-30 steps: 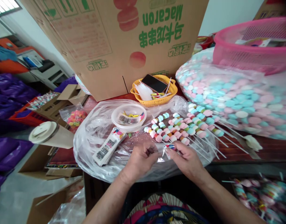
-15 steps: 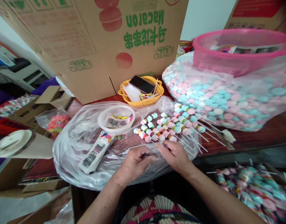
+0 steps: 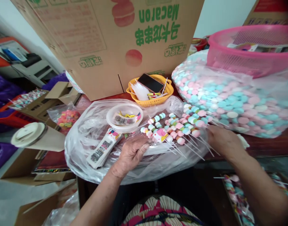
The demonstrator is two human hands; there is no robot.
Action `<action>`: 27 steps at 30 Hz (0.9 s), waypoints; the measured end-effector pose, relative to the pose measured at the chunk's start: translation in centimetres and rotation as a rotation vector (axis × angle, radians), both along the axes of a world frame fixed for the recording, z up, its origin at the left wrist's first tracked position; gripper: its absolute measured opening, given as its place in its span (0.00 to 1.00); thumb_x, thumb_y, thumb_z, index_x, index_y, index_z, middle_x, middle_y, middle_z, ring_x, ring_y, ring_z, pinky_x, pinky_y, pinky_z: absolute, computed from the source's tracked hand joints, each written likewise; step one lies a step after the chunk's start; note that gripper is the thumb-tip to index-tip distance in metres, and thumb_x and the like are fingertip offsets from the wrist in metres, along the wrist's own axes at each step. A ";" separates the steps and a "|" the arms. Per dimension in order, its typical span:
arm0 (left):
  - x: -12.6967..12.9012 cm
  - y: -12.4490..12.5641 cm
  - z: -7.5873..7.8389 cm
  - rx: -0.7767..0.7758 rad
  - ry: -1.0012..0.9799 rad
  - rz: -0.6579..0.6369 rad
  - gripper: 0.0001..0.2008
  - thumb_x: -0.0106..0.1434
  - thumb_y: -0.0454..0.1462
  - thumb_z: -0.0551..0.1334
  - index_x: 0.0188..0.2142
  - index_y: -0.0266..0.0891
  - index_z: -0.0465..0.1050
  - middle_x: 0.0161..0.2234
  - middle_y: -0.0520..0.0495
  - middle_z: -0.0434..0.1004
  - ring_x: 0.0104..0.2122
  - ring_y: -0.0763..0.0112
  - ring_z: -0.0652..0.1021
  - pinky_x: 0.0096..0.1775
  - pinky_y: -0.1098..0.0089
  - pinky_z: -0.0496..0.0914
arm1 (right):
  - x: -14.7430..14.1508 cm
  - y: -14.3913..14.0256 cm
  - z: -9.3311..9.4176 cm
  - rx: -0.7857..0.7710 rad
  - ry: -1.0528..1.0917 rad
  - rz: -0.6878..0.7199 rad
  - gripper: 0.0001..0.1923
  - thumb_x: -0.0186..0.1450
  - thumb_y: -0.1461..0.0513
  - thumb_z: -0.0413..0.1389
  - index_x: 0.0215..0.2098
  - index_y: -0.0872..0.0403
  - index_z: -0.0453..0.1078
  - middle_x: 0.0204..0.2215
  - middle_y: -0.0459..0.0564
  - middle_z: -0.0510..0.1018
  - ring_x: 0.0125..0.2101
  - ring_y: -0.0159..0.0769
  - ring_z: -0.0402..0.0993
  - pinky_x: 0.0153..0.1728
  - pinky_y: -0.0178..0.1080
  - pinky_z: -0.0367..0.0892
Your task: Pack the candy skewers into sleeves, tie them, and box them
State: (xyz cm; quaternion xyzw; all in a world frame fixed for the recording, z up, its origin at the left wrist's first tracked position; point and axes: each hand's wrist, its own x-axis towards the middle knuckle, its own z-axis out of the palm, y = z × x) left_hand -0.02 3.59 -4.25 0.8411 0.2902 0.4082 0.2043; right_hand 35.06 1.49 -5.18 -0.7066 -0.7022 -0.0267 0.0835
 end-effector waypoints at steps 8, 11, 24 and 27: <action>-0.9 0.7 1.7 0.002 0.053 -0.106 0.14 0.68 0.35 0.56 0.51 0.42 0.72 0.46 0.43 0.80 0.47 0.66 0.78 0.49 0.65 0.72 | -0.9 -2.9 3.7 0.359 0.225 0.564 0.14 0.67 0.66 0.50 0.48 0.54 0.72 0.39 0.55 0.81 0.37 0.38 0.80 0.38 0.36 0.74; -0.9 1.0 2.2 -0.029 0.075 -0.134 0.13 0.68 0.35 0.55 0.50 0.42 0.73 0.43 0.44 0.81 0.46 0.67 0.79 0.48 0.66 0.72 | -1.0 -3.3 4.4 0.333 0.136 0.655 0.16 0.66 0.68 0.50 0.50 0.52 0.70 0.34 0.53 0.81 0.32 0.38 0.79 0.29 0.35 0.73; -1.2 0.9 2.7 -0.115 0.069 -0.164 0.13 0.69 0.35 0.54 0.49 0.43 0.73 0.47 0.44 0.80 0.48 0.67 0.78 0.50 0.66 0.71 | -2.1 -4.2 5.6 0.400 0.131 0.684 0.23 0.67 0.69 0.48 0.60 0.50 0.61 0.32 0.52 0.78 0.27 0.36 0.76 0.27 0.33 0.70; -1.3 1.1 2.7 -0.107 0.074 -0.201 0.11 0.68 0.33 0.56 0.46 0.41 0.74 0.44 0.45 0.81 0.46 0.68 0.79 0.49 0.68 0.71 | -1.8 -4.4 5.9 0.377 0.139 0.687 0.25 0.67 0.69 0.47 0.61 0.48 0.59 0.29 0.49 0.77 0.27 0.35 0.75 0.26 0.32 0.68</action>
